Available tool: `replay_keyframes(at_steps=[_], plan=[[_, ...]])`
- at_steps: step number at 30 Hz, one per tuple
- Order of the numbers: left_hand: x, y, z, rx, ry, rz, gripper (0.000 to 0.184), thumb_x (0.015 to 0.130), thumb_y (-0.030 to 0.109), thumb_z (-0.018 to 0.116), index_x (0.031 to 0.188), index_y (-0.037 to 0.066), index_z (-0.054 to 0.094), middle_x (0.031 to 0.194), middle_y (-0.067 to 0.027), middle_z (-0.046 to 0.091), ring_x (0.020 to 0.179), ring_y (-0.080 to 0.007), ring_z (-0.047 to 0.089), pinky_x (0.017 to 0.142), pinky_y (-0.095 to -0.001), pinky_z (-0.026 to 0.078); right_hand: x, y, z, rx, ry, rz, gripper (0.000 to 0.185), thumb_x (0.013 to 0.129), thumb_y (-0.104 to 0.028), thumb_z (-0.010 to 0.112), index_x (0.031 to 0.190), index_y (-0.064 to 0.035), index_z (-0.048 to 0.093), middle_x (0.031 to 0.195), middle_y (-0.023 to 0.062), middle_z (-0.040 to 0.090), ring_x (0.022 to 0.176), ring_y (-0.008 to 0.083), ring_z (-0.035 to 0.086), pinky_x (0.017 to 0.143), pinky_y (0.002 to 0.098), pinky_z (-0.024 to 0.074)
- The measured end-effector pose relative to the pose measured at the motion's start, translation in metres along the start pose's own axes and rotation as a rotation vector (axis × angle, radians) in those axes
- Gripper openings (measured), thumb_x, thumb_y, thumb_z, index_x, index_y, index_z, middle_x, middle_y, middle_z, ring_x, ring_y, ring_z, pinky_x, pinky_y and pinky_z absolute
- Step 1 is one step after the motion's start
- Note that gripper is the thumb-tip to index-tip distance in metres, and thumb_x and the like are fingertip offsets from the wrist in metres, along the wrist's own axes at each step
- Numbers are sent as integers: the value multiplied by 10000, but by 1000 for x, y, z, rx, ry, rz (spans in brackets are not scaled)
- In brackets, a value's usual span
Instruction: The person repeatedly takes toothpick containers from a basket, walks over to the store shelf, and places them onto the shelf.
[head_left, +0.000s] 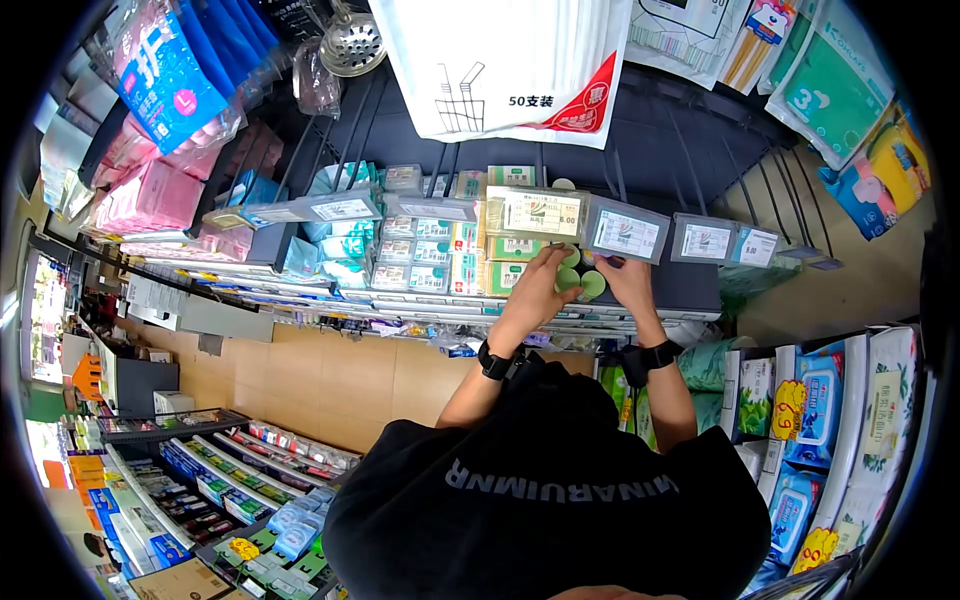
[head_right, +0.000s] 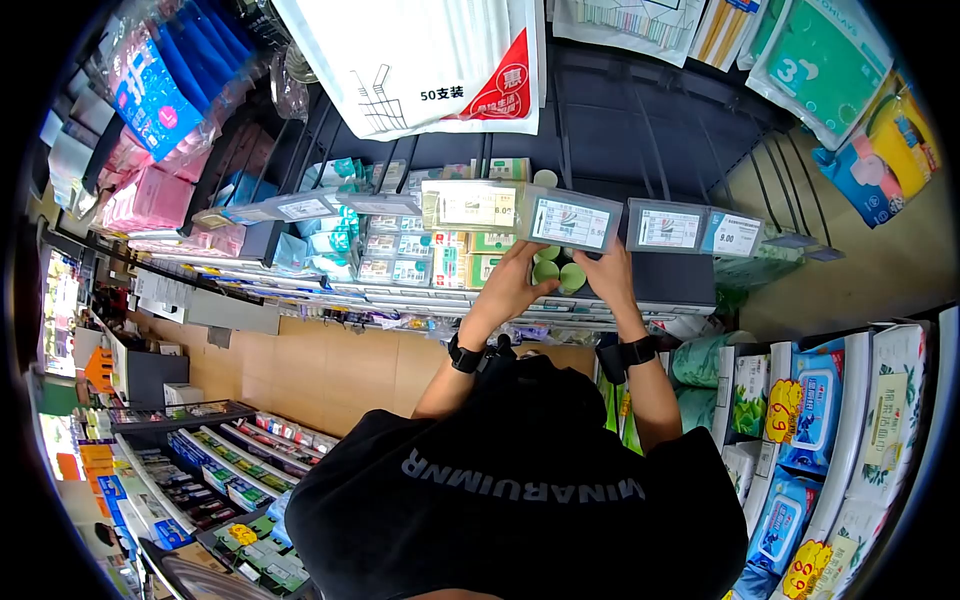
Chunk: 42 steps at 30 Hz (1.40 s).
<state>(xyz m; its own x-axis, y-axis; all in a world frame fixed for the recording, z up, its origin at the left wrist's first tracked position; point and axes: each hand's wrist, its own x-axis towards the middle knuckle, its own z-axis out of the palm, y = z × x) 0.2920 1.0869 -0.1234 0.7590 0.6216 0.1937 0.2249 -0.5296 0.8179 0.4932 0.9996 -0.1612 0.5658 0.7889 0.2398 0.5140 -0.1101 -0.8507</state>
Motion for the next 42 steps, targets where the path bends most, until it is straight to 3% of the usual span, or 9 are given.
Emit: replay_keyframes(at_steps=[2, 5, 15, 23, 31, 33, 37, 39, 42], plan=[[1, -2, 1, -4, -13, -9, 614, 848, 211, 822, 1367, 1, 572, 1367, -231, 583, 1263, -418, 583, 1052, -445, 491, -1, 0, 2, 13, -87, 80, 351, 882, -100, 780, 1188, 46, 690, 1083, 124, 747, 993, 188, 730, 883, 341, 591], [0, -5, 3, -12, -40, -35, 604, 842, 217, 827, 1353, 0, 588, 1364, -230, 583, 1259, -423, 582, 1053, -446, 491, -3, 12, 6, -54, -148, 102, 348, 879, -113, 780, 1188, 25, 697, 1086, 121, 746, 991, 179, 725, 857, 336, 579], [-1, -4, 2, -31, -100, -84, 637, 803, 192, 863, 1318, -52, 578, 1438, -217, 524, 1308, -429, 545, 1062, -447, 497, -5, 19, 10, -7, -189, 127, 433, 894, -170, 764, 1272, 7, 651, 1146, 154, 719, 1017, 235, 701, 897, 357, 548], [-2, -5, 4, -35, -92, -73, 643, 806, 206, 865, 1319, -54, 578, 1440, -223, 523, 1311, -433, 542, 1066, -452, 492, -6, 13, 12, 7, -172, 186, 344, 945, -139, 683, 1241, 33, 652, 1130, 167, 712, 1031, 213, 684, 891, 360, 543], [-3, -6, 5, -58, -82, -76, 644, 811, 216, 861, 1326, -49, 579, 1450, -238, 521, 1315, -440, 541, 1072, -456, 489, -7, 20, 11, -51, -177, 199, 344, 957, -154, 675, 1242, 36, 650, 1146, 198, 714, 1028, 244, 699, 871, 364, 547], [-3, -9, 8, -3, -48, -44, 580, 856, 262, 829, 1305, -27, 602, 1346, -214, 593, 1218, -420, 608, 1024, -445, 506, -7, 16, 9, -62, -182, 191, 346, 958, -157, 677, 1245, 36, 649, 1156, 201, 716, 1033, 250, 705, 875, 363, 549], [-5, -5, 6, 2, 6, -24, 530, 880, 273, 811, 1276, -25, 623, 1337, -205, 603, 1213, -405, 616, 1021, -433, 503, -8, 9, 3, 3, -220, 251, 390, 990, -195, 685, 1288, 49, 624, 1192, 182, 725, 1067, 246, 718, 908, 357, 551], [-4, 2, 0, -106, -4, -134, 504, 887, 255, 789, 1262, -45, 636, 1408, -248, 571, 1298, -425, 569, 1060, -453, 485, -11, 15, 3, 176, -95, 155, 416, 996, -201, 691, 1335, 15, 581, 1194, 190, 726, 1053, 261, 734, 871, 356, 572], [-10, 7, -2, -148, 33, -114, 433, 930, 250, 764, 1250, -17, 648, 1348, -209, 618, 1224, -382, 626, 1019, -428, 513, -22, 3, -13, 171, -113, 181, 416, 1008, -160, 679, 1364, 6, 545, 1238, 187, 695, 1129, 253, 700, 930, 350, 561]])
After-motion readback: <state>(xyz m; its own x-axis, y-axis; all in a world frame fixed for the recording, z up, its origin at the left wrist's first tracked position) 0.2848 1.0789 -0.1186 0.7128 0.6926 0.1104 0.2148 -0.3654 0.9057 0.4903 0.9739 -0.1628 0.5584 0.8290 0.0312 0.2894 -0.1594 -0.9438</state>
